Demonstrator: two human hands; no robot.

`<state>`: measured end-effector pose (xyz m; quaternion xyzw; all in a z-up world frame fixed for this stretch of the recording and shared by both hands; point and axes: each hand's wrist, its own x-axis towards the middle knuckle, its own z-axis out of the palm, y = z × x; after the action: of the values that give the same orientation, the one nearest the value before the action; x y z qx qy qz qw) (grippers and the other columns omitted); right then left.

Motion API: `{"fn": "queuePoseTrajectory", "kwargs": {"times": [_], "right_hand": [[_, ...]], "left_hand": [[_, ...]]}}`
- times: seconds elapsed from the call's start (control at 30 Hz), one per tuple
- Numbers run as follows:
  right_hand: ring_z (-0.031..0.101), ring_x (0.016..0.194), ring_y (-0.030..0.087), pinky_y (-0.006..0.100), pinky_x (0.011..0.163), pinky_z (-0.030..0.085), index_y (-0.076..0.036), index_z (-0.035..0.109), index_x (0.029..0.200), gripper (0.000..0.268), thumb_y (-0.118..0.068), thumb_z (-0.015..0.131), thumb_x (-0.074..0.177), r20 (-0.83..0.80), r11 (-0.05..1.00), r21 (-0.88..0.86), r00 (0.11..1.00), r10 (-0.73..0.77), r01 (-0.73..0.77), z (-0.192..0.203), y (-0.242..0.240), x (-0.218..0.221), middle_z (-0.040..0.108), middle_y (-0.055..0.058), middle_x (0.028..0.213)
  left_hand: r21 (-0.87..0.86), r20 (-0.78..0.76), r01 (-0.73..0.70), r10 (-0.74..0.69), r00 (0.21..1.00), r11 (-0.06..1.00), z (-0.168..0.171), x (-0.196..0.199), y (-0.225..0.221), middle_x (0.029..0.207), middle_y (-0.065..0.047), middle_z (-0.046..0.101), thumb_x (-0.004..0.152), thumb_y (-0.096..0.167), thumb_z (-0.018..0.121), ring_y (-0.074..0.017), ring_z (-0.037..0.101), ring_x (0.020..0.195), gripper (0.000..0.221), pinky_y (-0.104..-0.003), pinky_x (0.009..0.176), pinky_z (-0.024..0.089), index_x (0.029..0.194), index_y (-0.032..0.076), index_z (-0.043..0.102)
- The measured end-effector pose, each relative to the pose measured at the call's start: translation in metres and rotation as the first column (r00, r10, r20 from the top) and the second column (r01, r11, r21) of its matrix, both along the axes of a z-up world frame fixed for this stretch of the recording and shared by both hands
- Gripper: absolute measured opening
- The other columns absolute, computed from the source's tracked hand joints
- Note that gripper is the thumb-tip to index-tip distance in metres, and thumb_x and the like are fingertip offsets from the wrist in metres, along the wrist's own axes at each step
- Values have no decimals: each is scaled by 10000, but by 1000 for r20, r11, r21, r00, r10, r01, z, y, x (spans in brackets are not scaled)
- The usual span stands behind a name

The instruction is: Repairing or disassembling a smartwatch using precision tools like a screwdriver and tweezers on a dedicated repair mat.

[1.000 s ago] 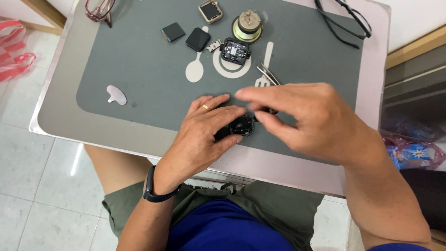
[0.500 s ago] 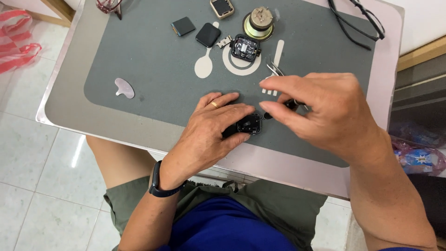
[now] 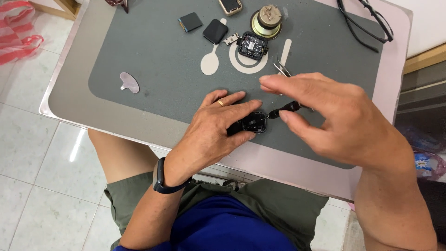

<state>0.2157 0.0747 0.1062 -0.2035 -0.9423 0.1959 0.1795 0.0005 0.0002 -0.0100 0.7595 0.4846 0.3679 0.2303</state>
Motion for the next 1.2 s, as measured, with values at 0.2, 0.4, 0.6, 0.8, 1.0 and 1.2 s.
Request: {"fn": "queuePoseTrajectory", "kwargs": {"times": [0.2, 0.4, 0.6, 0.8, 1.0, 1.2], "right_hand": [[685, 913, 277, 489, 1050, 588, 72, 724, 1236, 294, 11, 846, 976, -126, 964, 242, 989, -83, 112, -23, 9, 2, 770, 88, 909], [765, 1075, 203, 307, 1010, 604, 11, 555, 1405, 496, 110, 648, 928, -38, 997, -83, 999, -7, 4, 4, -8, -3, 738, 175, 1248], [653, 722, 212, 349, 711, 546, 10, 730, 1253, 272, 9, 823, 997, -81, 963, 241, 991, -103, 120, -25, 12, 9, 759, 51, 911], [717, 796, 182, 306, 764, 577, 4, 691, 1273, 343, 104, 713, 945, -53, 993, 117, 998, 15, -9, -7, 2, -1, 774, 56, 957], [695, 803, 187, 332, 798, 563, 25, 690, 1289, 328, 106, 737, 975, -78, 986, 154, 996, -51, 62, -14, 8, 4, 747, 49, 934], [678, 753, 157, 311, 695, 534, -23, 704, 1310, 323, 32, 768, 998, -47, 975, 209, 997, -67, 76, -21, 7, 8, 772, 4, 958]], "left_hand": [[-46, 10, -11, 11, 1000, 999, 2, 1, -1, 1290, -99, 744, 842, 196, 831, -349, 565, 1396, 635, -516, 1182, 303, 1423, 176, 576], [-4, 21, -17, 17, 1000, 1000, 1, 1, -1, 1284, -93, 748, 834, 176, 839, -348, 571, 1392, 612, -520, 1182, 321, 1398, 151, 604], [27, -36, 2, -1, 999, 1000, 1, 0, -1, 1333, -33, 715, 880, 186, 792, -324, 559, 1387, 517, -506, 1169, 322, 1364, 123, 624], [54, -53, 0, 3, 999, 999, -5, 0, 0, 1316, -38, 717, 879, 200, 791, -311, 561, 1374, 482, -500, 1166, 323, 1332, 125, 643], [49, -45, 3, -1, 999, 999, -3, 0, 0, 1305, -45, 719, 895, 221, 771, -313, 565, 1370, 464, -505, 1157, 327, 1333, 134, 645], [43, -31, -3, 4, 1000, 999, -1, 0, -1, 1296, -49, 727, 885, 199, 791, -313, 559, 1378, 464, -496, 1162, 324, 1319, 113, 652]]}}
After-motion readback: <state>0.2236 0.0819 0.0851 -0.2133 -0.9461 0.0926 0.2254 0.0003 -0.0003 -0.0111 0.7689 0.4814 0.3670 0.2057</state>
